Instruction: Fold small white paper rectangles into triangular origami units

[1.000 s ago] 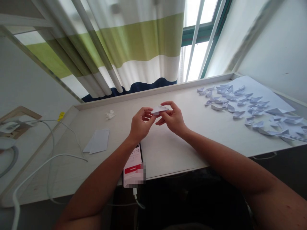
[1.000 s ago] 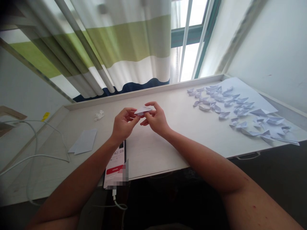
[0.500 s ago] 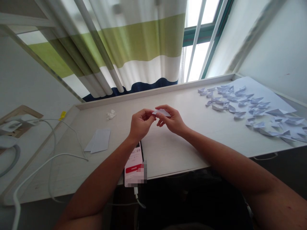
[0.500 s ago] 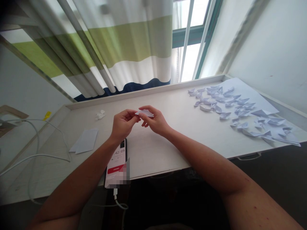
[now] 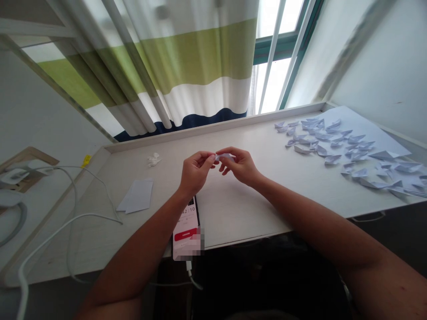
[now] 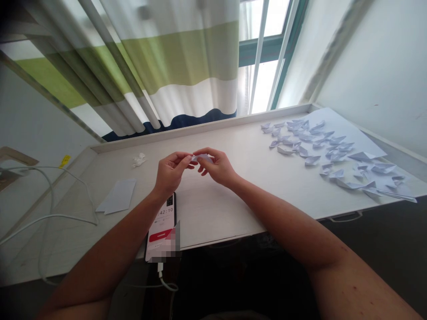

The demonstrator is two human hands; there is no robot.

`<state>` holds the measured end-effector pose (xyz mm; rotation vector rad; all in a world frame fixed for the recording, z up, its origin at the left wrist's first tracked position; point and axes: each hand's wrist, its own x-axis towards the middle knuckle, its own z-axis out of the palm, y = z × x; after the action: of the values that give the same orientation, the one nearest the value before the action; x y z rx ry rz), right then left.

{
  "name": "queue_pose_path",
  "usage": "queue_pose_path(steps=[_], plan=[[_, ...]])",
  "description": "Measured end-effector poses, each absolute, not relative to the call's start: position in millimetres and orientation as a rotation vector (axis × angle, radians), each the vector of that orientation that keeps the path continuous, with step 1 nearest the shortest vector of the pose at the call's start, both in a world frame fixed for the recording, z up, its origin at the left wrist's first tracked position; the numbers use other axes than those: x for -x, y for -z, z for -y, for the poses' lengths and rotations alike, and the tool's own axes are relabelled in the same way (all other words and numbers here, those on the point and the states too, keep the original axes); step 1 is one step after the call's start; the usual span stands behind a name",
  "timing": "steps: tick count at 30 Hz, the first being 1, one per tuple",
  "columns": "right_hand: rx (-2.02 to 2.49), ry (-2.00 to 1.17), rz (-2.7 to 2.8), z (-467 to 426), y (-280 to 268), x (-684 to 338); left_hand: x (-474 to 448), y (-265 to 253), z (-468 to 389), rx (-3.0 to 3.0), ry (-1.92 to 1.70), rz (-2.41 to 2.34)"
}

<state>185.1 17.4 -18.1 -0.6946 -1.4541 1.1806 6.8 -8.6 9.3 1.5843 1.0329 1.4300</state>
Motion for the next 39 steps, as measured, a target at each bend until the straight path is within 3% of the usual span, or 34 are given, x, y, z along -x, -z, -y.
queue_pose_path(steps=[6,20,39], plan=[[0.669,-1.144,1.486,-17,17,-187,-6,-9,11,-1.641,-1.403,-1.059],[0.747,-0.724,1.829,-22,14,-199,-5,-4,9,-1.705,-1.369,-1.075],[0.715,-0.747,1.843,-26,16,-201,1,-1,5,-1.801,-1.304,-1.123]])
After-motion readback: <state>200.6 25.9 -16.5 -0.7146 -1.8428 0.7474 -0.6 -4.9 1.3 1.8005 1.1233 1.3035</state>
